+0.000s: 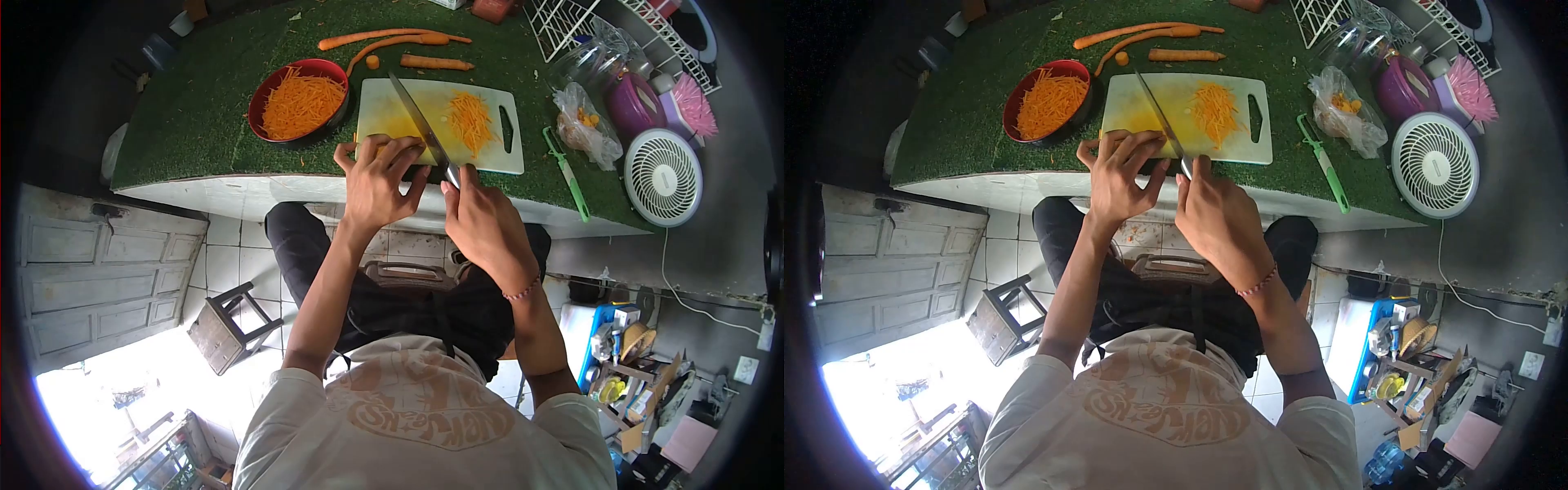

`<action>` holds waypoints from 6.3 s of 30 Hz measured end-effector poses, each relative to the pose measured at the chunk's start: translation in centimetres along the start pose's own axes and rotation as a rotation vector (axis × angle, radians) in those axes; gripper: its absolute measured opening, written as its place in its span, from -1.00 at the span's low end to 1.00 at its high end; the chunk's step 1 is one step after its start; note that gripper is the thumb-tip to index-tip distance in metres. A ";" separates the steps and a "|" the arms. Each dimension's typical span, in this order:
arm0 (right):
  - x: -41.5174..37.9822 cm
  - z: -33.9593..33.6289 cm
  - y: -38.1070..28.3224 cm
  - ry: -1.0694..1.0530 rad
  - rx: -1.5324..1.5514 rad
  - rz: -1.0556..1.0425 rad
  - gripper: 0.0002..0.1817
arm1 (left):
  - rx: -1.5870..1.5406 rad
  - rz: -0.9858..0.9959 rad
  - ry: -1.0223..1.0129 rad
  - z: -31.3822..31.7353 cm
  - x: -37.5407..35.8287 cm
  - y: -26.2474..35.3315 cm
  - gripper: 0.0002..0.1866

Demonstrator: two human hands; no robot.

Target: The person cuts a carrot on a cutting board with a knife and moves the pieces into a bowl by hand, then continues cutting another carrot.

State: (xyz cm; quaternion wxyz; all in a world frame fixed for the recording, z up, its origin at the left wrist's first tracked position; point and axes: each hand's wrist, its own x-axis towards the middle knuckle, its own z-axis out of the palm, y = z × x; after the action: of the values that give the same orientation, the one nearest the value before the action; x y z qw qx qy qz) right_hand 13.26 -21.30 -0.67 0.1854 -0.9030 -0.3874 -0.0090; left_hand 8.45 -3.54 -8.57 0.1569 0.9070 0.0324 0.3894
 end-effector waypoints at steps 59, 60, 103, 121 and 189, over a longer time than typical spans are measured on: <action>0.4 2.0 0.7 0.025 0.324 0.130 -0.66 | 0.010 -0.020 0.001 0.0 0.1 0.1 -0.69; 0.2 2.2 0.7 0.055 0.316 0.105 -0.66 | 0.005 -0.015 0.008 0.1 0.1 0.1 -0.69; 0.9 -0.6 2.1 -0.122 0.320 0.092 -0.67 | 0.029 -0.029 -0.022 -0.2 0.2 0.5 -0.65; 0.7 -0.7 1.9 -0.114 0.348 0.129 -0.67 | 0.045 -0.030 -0.035 -0.2 0.3 0.5 -0.64; 2.1 0.9 0.1 -0.058 0.071 0.126 -0.59 | 0.023 -0.004 -0.010 0.0 0.1 0.2 -0.65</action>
State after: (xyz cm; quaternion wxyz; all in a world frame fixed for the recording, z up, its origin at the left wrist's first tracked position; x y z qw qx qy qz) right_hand 14.71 -19.57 -1.18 0.2063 -0.9183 -0.3351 0.0426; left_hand 8.51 -3.71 -8.50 0.1475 0.9106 0.0377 0.3843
